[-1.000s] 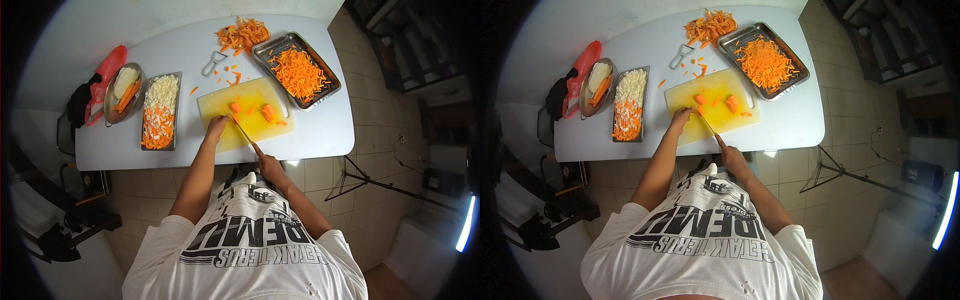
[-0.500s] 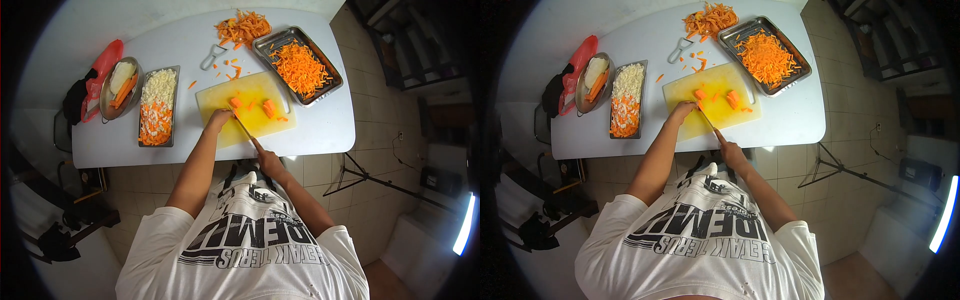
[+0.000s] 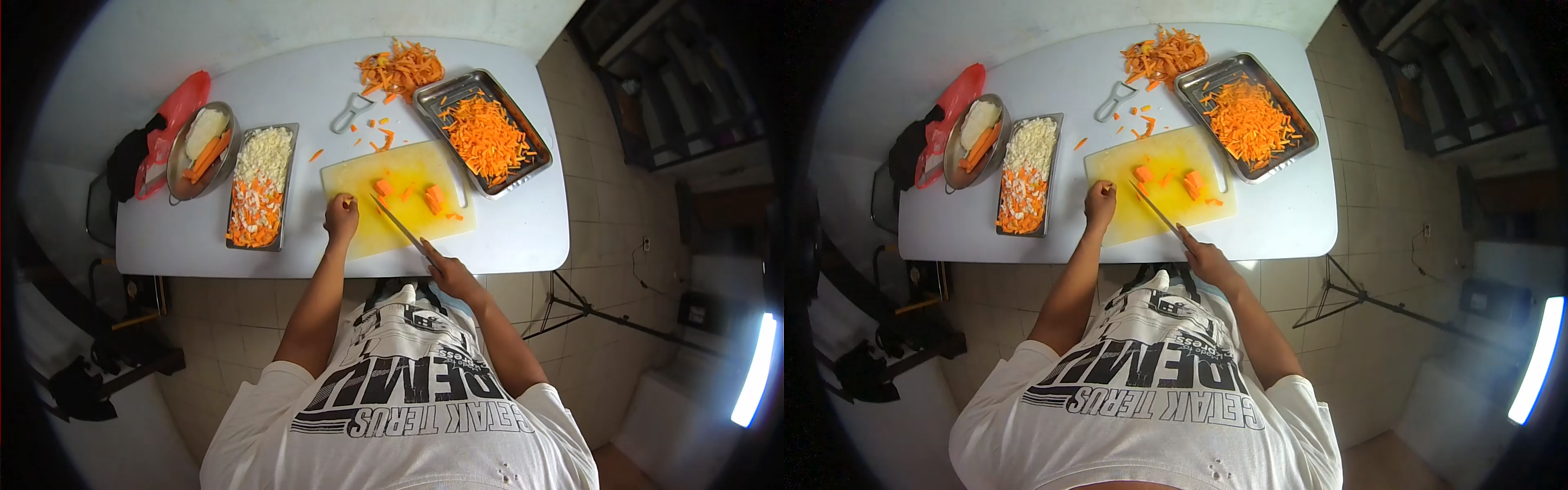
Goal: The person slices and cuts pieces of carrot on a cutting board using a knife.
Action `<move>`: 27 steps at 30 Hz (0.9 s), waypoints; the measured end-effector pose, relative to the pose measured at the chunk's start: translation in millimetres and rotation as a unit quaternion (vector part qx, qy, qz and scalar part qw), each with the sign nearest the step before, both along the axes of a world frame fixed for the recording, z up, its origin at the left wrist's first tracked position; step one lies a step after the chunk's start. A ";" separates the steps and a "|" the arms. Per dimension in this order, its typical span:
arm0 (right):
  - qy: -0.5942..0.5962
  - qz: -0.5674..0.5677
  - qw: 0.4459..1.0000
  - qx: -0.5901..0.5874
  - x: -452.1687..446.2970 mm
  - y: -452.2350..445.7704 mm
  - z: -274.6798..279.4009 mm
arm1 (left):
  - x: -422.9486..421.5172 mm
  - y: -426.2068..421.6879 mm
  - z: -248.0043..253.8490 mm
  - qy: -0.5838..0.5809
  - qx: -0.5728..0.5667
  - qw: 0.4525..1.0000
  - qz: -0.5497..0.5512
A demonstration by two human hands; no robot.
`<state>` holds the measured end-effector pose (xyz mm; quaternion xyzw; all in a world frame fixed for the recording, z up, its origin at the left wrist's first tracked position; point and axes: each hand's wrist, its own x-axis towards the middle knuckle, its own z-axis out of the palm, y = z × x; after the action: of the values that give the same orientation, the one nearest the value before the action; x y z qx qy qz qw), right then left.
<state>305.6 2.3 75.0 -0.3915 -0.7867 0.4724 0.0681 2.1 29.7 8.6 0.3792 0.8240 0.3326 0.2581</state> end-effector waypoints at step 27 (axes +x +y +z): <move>-0.149 0.249 0.898 0.331 -82.0 247.7 24.1 | 35.4 -43.7 43.2 0.160 0.147 0.968 0.123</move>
<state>223.6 250.0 99.1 -0.2036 -0.9704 0.1225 -0.0439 37.5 -14.0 51.8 0.3565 0.8372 0.4140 0.0215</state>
